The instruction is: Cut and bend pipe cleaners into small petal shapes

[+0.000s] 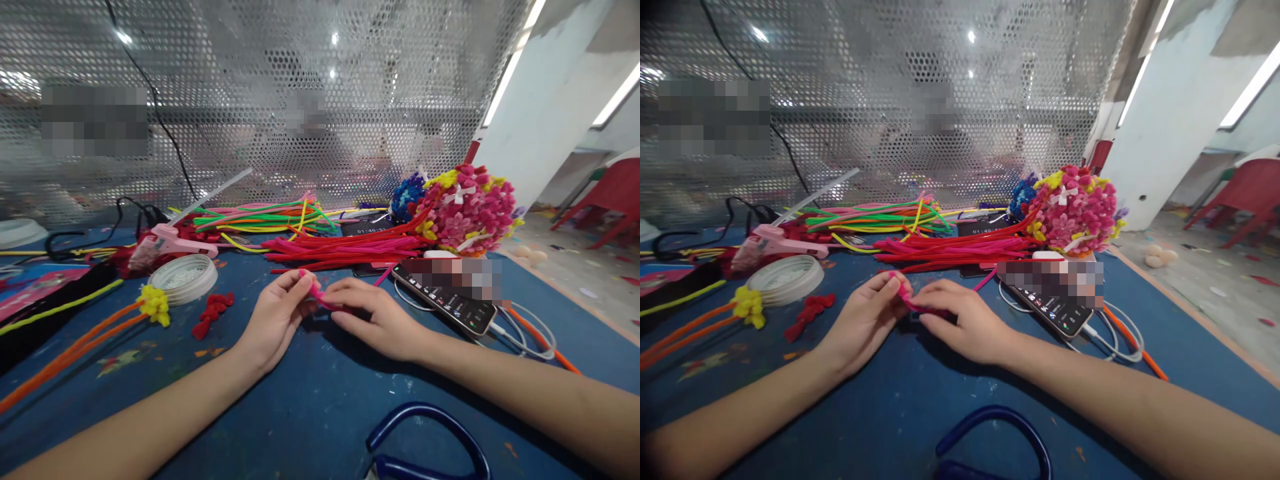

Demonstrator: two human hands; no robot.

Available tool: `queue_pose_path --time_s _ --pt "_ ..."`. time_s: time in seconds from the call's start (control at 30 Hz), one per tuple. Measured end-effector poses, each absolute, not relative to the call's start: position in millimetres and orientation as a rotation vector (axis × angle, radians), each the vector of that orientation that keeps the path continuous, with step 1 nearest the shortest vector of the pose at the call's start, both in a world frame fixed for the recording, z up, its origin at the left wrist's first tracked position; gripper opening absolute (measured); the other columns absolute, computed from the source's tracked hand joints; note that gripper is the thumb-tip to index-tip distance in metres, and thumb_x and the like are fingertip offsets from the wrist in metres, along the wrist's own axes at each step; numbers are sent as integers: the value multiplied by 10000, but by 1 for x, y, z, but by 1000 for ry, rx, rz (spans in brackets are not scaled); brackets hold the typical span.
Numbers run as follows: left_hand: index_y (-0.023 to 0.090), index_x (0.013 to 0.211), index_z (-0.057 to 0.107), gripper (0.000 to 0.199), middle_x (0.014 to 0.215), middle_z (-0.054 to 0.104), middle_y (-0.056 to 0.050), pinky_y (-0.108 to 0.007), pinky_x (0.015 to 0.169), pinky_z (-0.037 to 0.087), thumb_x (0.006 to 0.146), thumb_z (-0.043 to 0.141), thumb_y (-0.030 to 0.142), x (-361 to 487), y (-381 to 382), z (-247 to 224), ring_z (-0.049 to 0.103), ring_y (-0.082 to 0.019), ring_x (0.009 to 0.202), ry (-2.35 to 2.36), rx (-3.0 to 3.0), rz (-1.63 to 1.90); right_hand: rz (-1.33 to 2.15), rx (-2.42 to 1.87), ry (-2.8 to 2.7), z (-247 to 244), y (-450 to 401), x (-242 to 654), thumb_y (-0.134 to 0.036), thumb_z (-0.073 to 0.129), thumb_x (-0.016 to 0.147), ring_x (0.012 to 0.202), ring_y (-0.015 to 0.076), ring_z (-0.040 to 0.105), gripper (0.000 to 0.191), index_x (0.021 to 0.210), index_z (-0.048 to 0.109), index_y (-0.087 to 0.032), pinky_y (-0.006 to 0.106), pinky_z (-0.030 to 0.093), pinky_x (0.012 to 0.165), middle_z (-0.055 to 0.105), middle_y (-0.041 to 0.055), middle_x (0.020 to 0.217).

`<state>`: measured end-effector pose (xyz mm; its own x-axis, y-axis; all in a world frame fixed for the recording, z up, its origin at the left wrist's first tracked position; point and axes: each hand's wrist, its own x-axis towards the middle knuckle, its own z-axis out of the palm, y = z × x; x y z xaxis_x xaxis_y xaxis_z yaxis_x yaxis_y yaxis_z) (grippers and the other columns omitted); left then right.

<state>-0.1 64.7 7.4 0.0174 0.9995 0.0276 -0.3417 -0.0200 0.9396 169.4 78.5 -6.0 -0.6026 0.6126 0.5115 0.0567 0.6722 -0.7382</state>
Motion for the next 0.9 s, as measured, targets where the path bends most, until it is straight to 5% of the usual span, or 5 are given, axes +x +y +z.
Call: queue_pose_path --time_s 0.1,0.2,0.33,0.67,0.9 --pt "164 816 675 208 684 596 18 -162 608 453 660 731 290 0 66 5 521 -58 609 889 921 1372 774 -483 -2200 -4 75 169 -150 494 842 1116 160 478 289 1123 556 -172 332 387 969 530 98 1182" --pt "168 833 703 170 714 608 3 -166 575 442 699 698 273 0 62 5 532 -69 609 995 1189 1306 1000 -617 -1975 -7 80 169 -236 498 857 857 132 584 166 981 588 -171 280 485 782 613 51 935" --pt "172 816 697 109 756 597 8 -180 544 438 723 670 220 2 53 6 538 -71 585 1073 1562 1205 1368 -634 -1702 -11 87 169 -303 597 791 592 83 555 143 831 576 -167 210 470 571 598 -17 711" --pt "187 851 506 204 713 582 54 -155 606 482 725 665 186 5 50 3 597 -65 647 1045 1481 1172 1483 -684 -1644 -9 86 171 -316 645 744 543 73 545 174 749 589 -152 196 430 535 607 -23 633" --pt "210 828 364 292 749 539 73 -261 537 558 735 641 196 10 51 3 660 -131 599 998 1256 1180 1478 -801 -1711 -11 87 168 -362 571 783 526 73 499 219 747 528 -150 201 398 512 563 -24 628"
